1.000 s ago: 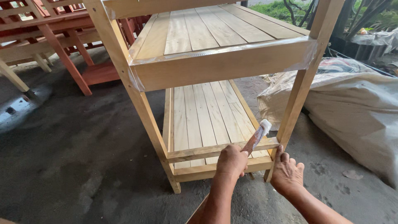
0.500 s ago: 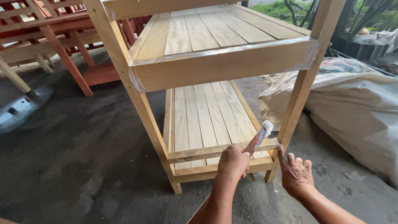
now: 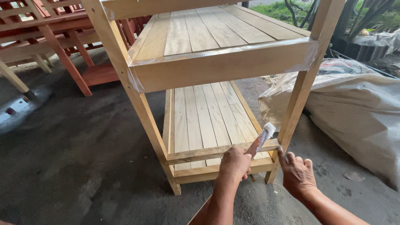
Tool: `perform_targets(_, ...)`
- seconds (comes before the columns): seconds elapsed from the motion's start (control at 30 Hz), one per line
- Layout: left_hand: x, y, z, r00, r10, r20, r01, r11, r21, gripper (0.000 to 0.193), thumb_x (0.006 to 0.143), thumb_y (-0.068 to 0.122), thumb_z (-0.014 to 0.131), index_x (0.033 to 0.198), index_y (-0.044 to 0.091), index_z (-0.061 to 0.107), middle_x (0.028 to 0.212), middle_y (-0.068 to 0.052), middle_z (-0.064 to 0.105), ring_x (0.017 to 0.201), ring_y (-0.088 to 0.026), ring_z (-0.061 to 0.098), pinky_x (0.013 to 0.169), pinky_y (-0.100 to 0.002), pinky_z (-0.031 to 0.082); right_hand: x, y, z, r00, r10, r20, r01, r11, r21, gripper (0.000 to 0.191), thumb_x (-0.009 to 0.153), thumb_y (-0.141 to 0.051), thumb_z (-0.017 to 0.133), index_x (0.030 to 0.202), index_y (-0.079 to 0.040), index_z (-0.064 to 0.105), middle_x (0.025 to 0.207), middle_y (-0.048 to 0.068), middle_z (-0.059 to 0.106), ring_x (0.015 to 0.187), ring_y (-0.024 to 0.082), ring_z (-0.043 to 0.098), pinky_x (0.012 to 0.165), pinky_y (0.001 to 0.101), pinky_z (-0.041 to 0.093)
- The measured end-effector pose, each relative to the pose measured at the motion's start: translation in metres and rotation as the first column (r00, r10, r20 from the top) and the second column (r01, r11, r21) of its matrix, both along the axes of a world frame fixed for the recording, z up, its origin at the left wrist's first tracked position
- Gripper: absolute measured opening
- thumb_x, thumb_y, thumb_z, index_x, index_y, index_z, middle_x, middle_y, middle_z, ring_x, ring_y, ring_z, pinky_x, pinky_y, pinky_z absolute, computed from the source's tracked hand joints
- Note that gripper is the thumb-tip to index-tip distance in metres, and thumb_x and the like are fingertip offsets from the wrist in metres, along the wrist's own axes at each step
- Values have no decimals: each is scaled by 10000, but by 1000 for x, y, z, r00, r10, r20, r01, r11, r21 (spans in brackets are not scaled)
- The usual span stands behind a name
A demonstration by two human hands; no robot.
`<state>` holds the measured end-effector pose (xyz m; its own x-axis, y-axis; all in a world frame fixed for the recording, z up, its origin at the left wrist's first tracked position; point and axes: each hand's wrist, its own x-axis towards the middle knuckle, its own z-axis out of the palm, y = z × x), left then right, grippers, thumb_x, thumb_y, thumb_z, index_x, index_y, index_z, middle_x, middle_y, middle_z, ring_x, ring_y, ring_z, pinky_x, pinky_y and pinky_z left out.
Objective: The person uses a wide brush to apply a white coating to the rails and edges of an unfinished wooden furniture frame, working along the horizontal bars and side posts one section at a time while steadying the frame with the other hand.
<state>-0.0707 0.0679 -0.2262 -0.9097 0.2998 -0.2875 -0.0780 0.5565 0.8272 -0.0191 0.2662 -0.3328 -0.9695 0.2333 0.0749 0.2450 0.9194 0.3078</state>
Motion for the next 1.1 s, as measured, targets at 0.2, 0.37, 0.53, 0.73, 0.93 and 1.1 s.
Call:
perform_targets(0.2,-6,0,-8,1000,-13,-2,13,1000,-21,246,991,199,559,1034,17,719,695,-82,715,479,-141,642,448,-298,539,-7,9,5,809,73,-583,-249,942,-228,695,832,-40,609,1496,-216,507,1201,26,600,978,125,562,966,347,396)
perform_targets(0.37,-9,3,-11,1000,-17,18,18,998,-58,244,981,217,572,1045,33,719,703,-74,723,506,-143,666,465,-301,558,-13,1,17,675,115,-729,-381,901,-210,762,758,14,582,1463,-276,572,1172,27,617,1016,150,552,999,354,385)
perform_targets(0.53,-8,1,-11,999,-29,18,30,998,-60,266,978,212,566,1030,14,735,709,-85,727,509,-151,669,464,-302,556,-11,-4,19,769,104,-630,-330,909,-253,714,750,12,571,1373,-331,636,1214,-28,629,898,67,577,997,347,377)
perform_targets(0.73,-4,0,-8,1000,-26,-9,25,996,-86,274,1021,238,540,1068,29,711,709,-60,725,502,-121,654,468,-277,558,-2,14,6,757,32,-653,-266,928,-263,636,838,-3,563,1391,-307,642,1221,-9,632,927,89,575,986,346,378)
perform_targets(0.93,-1,-1,-1,1000,-3,20,4,999,-50,270,1022,234,543,1076,27,707,702,-67,711,487,-122,626,456,-276,530,9,20,-2,791,9,-612,-217,939,-266,663,750,-39,584,1346,-318,662,1232,-12,634,1000,108,595,980,356,374)
perform_targets(1.1,1,-2,2,1000,2,26,-1,999,-54,272,1014,232,553,1077,20,710,705,-67,712,479,-121,626,453,-278,531,4,13,8,929,37,-368,-109,979,-175,804,771,-45,554,1519,-307,420,1303,47,562,946,105,604,957,380,368)
